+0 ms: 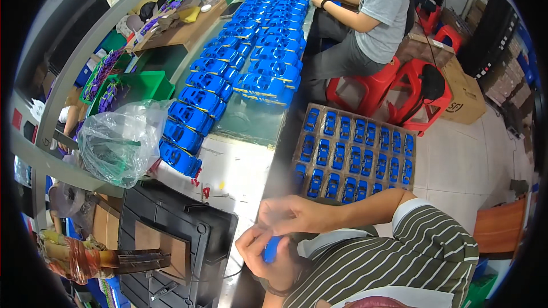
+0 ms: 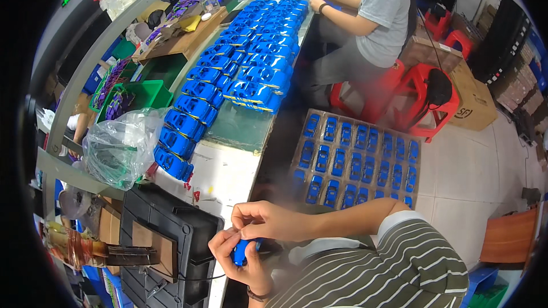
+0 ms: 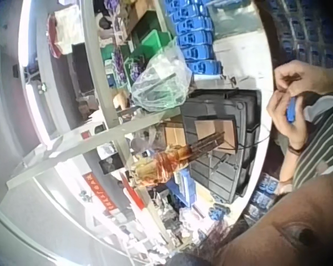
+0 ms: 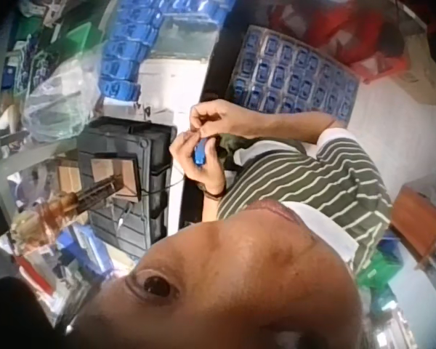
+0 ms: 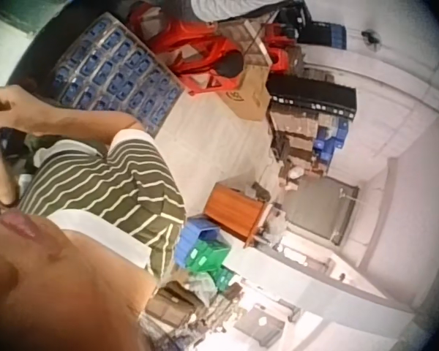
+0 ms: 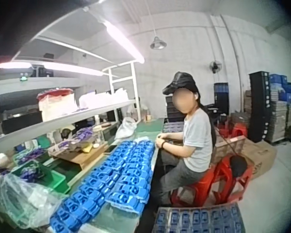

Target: Assembling small blue toy car bodies by inserting internal components and using a specialized heating tool.

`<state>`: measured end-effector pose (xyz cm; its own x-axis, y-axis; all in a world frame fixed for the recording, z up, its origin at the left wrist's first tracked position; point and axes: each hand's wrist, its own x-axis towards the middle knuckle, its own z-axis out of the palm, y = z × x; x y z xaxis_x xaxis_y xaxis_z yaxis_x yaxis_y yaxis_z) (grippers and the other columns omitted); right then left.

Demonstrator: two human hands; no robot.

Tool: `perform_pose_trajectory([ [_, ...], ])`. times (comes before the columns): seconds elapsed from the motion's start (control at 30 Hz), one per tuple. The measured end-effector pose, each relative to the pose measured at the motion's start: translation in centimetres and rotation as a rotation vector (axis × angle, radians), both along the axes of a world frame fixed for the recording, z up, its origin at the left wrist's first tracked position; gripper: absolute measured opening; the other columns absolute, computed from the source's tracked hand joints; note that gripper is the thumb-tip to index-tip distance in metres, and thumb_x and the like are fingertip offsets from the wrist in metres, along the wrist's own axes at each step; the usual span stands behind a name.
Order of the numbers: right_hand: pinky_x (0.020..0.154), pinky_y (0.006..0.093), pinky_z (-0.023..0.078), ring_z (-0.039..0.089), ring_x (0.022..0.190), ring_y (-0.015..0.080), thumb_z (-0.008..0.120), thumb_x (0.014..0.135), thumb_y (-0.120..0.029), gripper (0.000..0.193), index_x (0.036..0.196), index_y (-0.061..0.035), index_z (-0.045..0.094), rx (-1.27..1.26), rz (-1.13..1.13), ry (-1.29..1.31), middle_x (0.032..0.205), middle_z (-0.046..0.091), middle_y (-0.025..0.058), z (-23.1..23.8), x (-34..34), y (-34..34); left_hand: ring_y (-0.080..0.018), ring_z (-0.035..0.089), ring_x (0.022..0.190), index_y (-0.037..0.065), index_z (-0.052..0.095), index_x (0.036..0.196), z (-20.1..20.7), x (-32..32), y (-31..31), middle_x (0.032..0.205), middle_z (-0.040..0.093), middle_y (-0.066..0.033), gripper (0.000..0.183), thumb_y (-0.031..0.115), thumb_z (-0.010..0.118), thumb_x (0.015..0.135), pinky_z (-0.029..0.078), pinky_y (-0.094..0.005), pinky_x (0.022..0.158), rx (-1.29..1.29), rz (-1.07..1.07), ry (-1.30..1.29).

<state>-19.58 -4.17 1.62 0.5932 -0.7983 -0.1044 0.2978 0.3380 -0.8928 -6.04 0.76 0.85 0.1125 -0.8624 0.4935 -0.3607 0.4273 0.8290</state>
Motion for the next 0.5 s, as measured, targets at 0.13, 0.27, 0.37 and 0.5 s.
perform_pose_trajectory([
  [0.13, 0.071, 0.0213, 0.038, 0.043, 0.08, 0.0054, 0.058, 0.084, -0.016, 0.016, 0.089, -0.0075, 0.046, -0.084, -0.07, -0.045, 0.086, 0.047, -0.0017, 0.2, 0.2, 0.3, -0.0211, 0.051, 0.088, 0.001, 0.054, 0.091, 0.0, 0.2, -0.1, 0.097, 0.047, -0.0115, 0.035, 0.032, 0.066, 0.083, 0.044, -0.0345, 0.079, -0.005, -0.003, 0.004],
  [0.27, 0.086, 0.0289, 0.037, 0.046, 0.095, 0.0126, 0.059, 0.082, -0.01, 0.026, 0.106, -0.0023, 0.054, -0.109, -0.128, -0.091, 0.1, 0.051, 0.0032, -0.8, -0.1, 1.1, -0.0211, 0.052, 0.083, 0.001, 0.052, 0.091, -0.1, 0.0, -0.4, 0.098, 0.046, -0.0119, 0.035, 0.034, 0.063, 0.085, 0.045, -0.0347, 0.077, -0.035, 0.013, 0.05],
  [0.37, 0.091, 0.0344, 0.039, 0.049, 0.106, 0.0219, 0.063, 0.077, -0.011, 0.043, 0.117, -0.0007, 0.049, -0.523, -0.215, 0.114, 0.117, 0.05, 0.0119, -2.6, -0.9, 1.0, -0.0217, 0.053, 0.077, 0.001, 0.049, 0.093, -0.1, -0.2, -1.4, 0.096, 0.044, -0.0117, 0.034, 0.034, 0.057, 0.089, 0.047, -0.0345, 0.069, -0.061, 0.036, 0.221],
  [0.5, 0.094, 0.0431, 0.039, 0.044, 0.117, 0.0353, 0.069, 0.07, -0.015, 0.067, 0.129, -0.0064, 0.039, -1.037, -0.244, 0.318, 0.13, 0.039, 0.0213, -4.2, -1.5, 1.0, -0.0222, 0.053, 0.072, 0.002, 0.046, 0.094, 0.2, 0.2, -2.1, 0.095, 0.044, -0.0104, 0.031, 0.033, 0.053, 0.093, 0.047, -0.0324, 0.066, -0.065, 0.082, 0.362],
])
